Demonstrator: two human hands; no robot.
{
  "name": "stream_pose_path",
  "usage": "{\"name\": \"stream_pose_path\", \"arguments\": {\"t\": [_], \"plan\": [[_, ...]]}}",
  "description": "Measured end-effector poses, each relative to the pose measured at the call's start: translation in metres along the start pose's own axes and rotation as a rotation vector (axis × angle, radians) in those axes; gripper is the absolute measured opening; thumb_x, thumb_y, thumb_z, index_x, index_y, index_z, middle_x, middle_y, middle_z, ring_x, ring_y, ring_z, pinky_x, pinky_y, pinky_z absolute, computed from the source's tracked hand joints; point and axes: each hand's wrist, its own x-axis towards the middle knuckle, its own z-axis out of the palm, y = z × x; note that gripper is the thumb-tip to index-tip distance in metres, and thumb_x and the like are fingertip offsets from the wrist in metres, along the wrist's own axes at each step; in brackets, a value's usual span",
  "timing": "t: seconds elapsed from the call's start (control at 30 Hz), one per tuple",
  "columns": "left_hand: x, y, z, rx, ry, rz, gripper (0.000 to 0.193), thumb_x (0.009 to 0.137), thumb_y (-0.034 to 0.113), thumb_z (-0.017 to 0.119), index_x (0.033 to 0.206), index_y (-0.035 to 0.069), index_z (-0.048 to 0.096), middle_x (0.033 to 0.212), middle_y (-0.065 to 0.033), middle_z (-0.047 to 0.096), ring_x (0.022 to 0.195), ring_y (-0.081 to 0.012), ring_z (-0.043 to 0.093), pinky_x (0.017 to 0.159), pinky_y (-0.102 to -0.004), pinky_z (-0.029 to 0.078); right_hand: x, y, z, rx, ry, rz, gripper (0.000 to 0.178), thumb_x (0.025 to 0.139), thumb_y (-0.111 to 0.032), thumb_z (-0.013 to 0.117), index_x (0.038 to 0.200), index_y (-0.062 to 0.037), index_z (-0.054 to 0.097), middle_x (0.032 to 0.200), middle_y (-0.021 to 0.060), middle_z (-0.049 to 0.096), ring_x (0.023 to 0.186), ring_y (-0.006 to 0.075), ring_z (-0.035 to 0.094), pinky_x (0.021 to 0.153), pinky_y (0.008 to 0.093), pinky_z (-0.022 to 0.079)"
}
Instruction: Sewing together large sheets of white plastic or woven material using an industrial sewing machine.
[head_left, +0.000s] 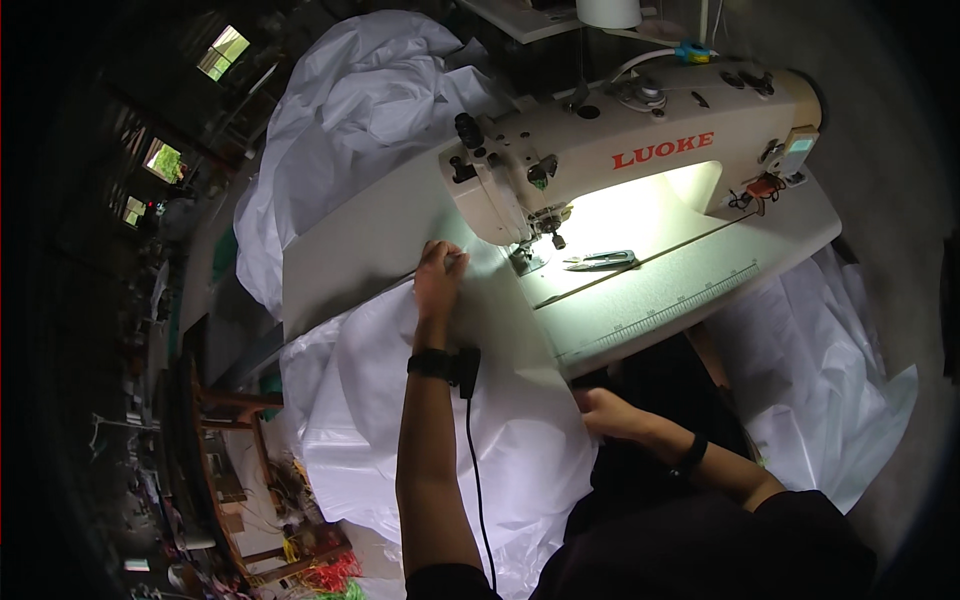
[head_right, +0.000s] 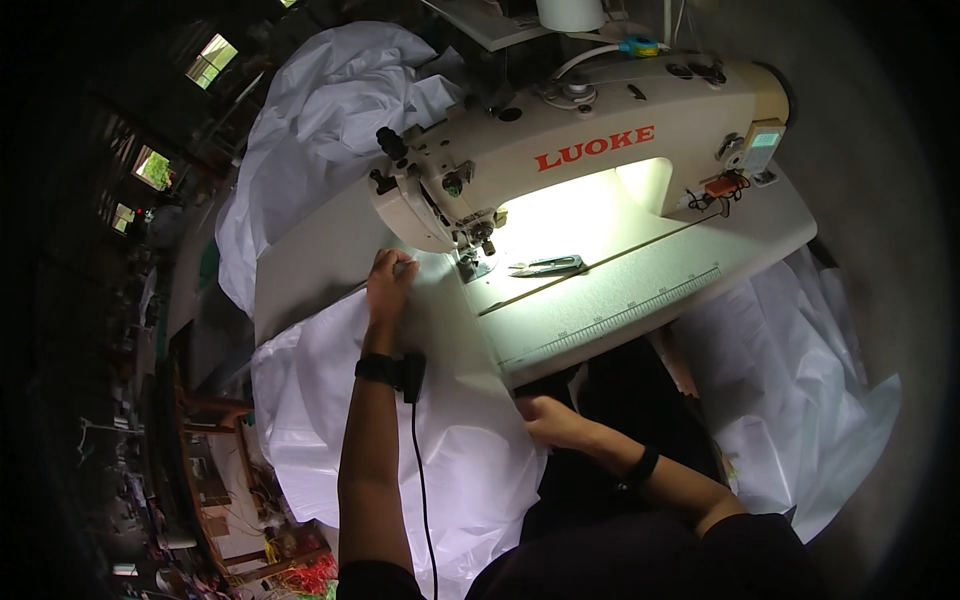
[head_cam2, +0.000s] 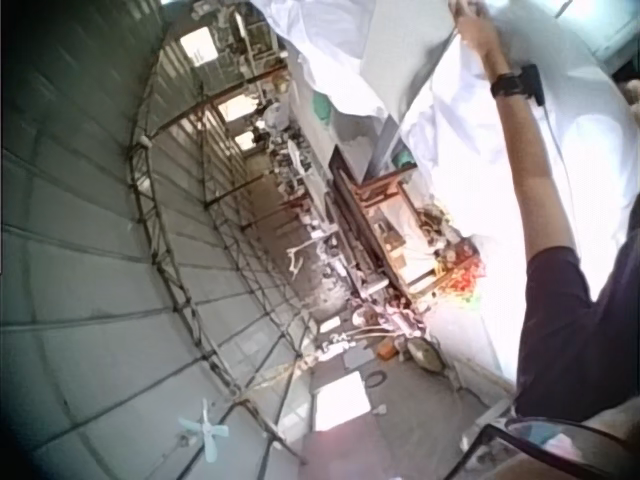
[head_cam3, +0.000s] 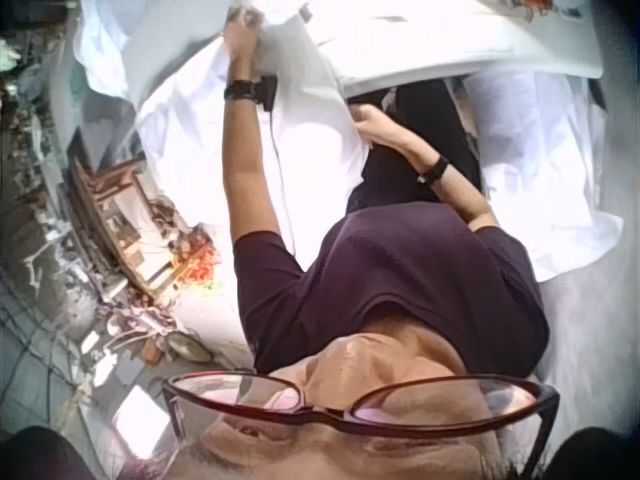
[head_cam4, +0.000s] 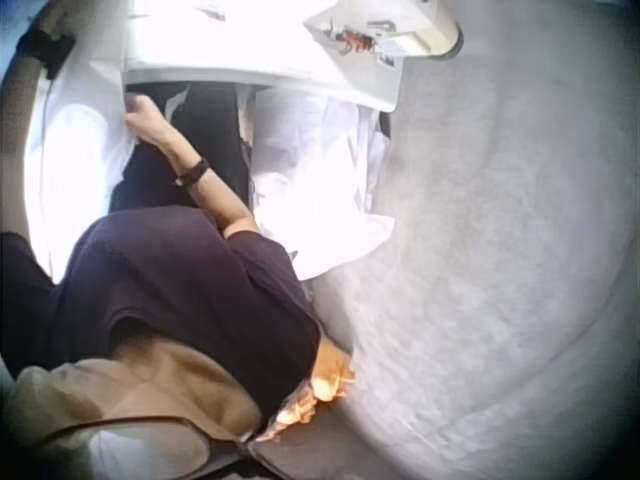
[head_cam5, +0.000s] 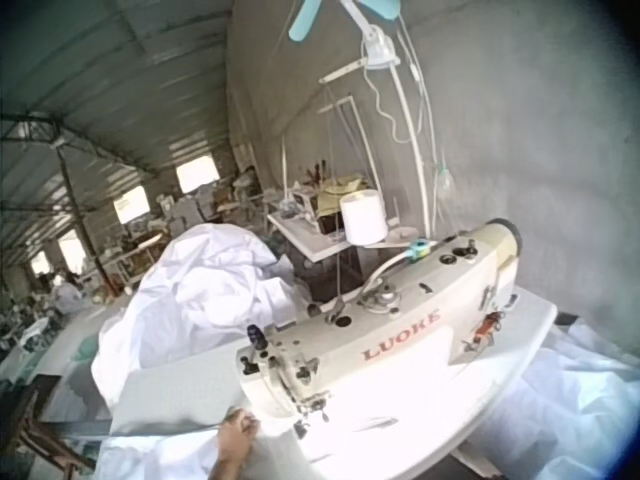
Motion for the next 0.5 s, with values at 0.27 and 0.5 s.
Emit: {"name": "stream_pose_path", "arguments": {"t": [0.27,0.5], "plan": [[-0.009,0.031,0.002,0.054,0.038,-0.066,0.016,0.081,0.013,0.071,0.086,0.004,0.060,0.093,-0.0120,0.061,0.087,-0.0306,0.061,0.078,-0.0387,0.049,-0.012,-0.034,0.009,0.112,0.000,-0.054,0.036,0.097,-0.031,0.062,0.111,0.0026,0.065,0.090,0.0019,0.066,0.082,0.0092,0.058,0.075,0.0282,0.049],[-0.055,0.105,0.029,-0.045,0.038,-0.071,0.013,0.083,0.006,0.069,0.090,0.002,0.058,0.095,-0.0136,0.059,0.085,-0.0312,0.060,0.076,-0.0409,0.048,-0.078,-0.026,-0.037,-0.051,0.046,0.142,0.037,0.093,-0.027,0.065,0.113,0.0046,0.062,0.088,0.0077,0.070,0.084,0.0127,0.064,0.080,0.0294,0.052]]}}
